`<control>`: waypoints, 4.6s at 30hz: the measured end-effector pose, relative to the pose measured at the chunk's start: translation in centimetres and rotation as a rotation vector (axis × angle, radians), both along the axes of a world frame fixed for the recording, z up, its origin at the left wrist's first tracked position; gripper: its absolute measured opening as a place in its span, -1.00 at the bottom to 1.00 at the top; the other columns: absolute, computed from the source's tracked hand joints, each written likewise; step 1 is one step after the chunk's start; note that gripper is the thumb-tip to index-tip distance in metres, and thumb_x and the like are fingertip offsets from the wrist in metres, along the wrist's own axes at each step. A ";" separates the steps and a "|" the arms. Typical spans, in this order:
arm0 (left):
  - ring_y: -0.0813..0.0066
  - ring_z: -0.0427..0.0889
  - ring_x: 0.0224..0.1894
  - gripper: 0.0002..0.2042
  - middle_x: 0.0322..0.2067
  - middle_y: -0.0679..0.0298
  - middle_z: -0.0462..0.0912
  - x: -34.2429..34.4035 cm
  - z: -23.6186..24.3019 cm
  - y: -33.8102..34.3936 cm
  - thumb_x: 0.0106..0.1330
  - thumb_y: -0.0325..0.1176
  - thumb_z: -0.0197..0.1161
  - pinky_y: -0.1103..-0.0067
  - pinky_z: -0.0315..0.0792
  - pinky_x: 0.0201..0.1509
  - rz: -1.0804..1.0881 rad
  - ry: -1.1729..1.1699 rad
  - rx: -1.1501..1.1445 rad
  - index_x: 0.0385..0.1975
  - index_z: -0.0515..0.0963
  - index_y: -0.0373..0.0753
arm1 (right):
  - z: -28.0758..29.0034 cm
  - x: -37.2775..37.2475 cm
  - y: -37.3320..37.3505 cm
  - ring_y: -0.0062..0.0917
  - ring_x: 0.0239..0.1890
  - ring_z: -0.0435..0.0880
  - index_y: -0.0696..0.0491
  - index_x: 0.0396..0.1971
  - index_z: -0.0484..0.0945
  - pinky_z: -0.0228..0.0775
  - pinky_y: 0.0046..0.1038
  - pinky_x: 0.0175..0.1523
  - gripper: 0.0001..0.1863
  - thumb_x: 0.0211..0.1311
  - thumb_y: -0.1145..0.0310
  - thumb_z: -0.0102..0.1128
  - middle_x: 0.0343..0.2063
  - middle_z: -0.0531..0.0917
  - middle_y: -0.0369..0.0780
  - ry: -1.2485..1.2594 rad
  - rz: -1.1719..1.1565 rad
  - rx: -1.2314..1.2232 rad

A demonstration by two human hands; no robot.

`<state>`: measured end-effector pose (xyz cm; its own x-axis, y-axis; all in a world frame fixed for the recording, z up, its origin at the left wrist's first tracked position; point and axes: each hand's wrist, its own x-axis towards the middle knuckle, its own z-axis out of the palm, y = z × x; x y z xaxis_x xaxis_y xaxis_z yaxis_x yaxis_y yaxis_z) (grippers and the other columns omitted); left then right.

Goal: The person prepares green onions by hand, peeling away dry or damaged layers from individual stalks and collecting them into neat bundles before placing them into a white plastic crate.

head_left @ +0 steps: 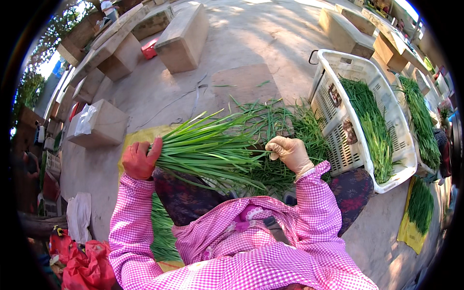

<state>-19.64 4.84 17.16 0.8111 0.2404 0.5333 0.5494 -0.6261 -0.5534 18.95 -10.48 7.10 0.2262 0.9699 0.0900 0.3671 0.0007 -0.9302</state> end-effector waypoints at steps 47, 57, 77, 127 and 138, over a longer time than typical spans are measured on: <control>0.35 0.47 -0.52 -0.56 -0.54 0.34 0.39 -3.5 -0.4 1.5 -0.03 -0.38 0.22 0.45 0.37 -0.51 0.148 -0.205 -0.023 -0.05 0.51 0.02 | -2.0 1.6 1.7 -0.66 -0.41 0.61 0.14 -0.30 0.60 0.43 -0.63 -0.21 -0.71 0.33 0.20 0.07 -0.48 0.65 -0.29 0.640 -0.155 0.165; 0.36 0.50 -0.52 -0.56 -0.55 0.34 0.43 -3.6 -0.7 1.5 -0.06 -0.41 0.24 0.46 0.38 -0.51 0.155 -0.152 -0.026 -0.07 0.51 0.02 | 0.4 -5.5 0.7 -0.76 -0.65 0.48 0.12 -0.42 0.56 0.21 -0.71 -0.58 -0.74 0.33 0.23 0.08 -0.62 0.58 -0.38 0.548 0.357 -0.232; 0.54 0.30 -0.67 -0.58 -0.64 0.41 0.22 -0.7 1.0 -2.2 -0.21 -0.40 0.31 0.62 0.18 -0.70 -0.099 -0.133 0.104 -0.23 0.53 0.10 | 5.1 -5.1 6.7 -0.39 -0.20 0.59 0.12 -0.46 0.63 0.35 -0.36 -0.02 -0.84 0.15 0.34 0.18 -0.43 0.65 -0.18 -0.131 0.315 0.145; 0.23 0.59 -0.11 -0.68 -0.22 0.17 0.60 -23.2 -25.9 -21.9 0.16 -0.20 0.23 0.40 0.46 -0.01 1.487 -0.930 -1.410 -0.07 0.50 -0.03 | -8.7 -7.2 1.5 -0.63 -0.43 0.60 0.10 -0.20 0.62 0.45 -0.61 -0.26 -0.70 0.27 0.18 0.15 -0.33 0.67 -0.28 0.412 0.045 -0.528; 0.11 0.51 0.02 -0.62 -0.06 0.08 0.49 -21.9 -30.5 -21.5 0.16 -0.32 0.22 0.32 0.41 0.08 1.728 -0.858 -1.269 -0.01 0.37 -0.11 | -9.0 -7.4 0.7 -0.61 -0.43 0.62 0.12 -0.23 0.62 0.47 -0.60 -0.25 -0.73 0.27 0.22 0.14 -0.32 0.68 -0.25 0.389 0.026 -0.548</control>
